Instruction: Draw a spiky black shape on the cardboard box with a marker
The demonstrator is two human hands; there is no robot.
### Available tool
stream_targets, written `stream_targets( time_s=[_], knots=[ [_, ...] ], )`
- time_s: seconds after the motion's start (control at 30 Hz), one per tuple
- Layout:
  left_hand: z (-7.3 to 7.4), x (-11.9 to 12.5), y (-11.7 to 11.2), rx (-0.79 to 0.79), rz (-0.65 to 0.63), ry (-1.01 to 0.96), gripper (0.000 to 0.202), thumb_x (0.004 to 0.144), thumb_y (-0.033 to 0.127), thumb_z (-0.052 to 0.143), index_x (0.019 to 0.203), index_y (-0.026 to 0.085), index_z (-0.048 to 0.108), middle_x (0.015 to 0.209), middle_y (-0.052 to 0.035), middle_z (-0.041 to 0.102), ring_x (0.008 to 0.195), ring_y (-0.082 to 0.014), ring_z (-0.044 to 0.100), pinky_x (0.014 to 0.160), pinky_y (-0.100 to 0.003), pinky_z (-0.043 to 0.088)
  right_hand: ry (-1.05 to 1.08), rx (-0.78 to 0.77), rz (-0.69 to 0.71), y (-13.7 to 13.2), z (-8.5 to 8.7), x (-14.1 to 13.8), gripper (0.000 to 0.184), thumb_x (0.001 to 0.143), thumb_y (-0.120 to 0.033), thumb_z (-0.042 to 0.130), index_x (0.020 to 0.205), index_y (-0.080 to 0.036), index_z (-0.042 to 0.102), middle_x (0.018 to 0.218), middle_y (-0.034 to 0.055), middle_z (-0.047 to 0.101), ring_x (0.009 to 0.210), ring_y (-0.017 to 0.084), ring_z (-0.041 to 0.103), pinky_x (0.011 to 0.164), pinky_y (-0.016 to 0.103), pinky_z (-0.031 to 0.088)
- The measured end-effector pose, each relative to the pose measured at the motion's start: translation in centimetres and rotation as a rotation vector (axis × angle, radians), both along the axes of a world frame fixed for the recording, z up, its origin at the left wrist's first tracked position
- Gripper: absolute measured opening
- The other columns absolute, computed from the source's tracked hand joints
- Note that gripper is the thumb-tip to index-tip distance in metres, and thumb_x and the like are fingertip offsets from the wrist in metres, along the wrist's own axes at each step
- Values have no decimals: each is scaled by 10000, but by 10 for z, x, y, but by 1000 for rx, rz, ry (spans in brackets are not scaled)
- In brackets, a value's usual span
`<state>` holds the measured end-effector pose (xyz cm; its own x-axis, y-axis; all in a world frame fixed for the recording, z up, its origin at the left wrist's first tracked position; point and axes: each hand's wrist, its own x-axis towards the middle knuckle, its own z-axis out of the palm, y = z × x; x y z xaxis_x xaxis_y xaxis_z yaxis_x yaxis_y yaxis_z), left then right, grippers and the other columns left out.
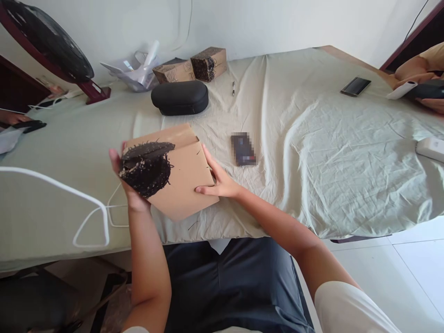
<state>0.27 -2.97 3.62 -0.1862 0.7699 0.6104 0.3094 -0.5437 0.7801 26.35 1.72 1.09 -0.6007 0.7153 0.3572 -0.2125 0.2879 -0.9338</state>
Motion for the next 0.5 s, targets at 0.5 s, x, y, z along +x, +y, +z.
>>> stream_targets(
  time_s=[0.5],
  knots=[
    [75,11,-26,378,196,547,465,835,671,667,1007,243,610,1509,-143,559,1375,-391,547,1169,-653,401,-58,-25,-110,1,0,-3,616,1026,-658,487,1436,-217,620,1369,115,709,1229,275,678,1032,400,550]
  ],
)
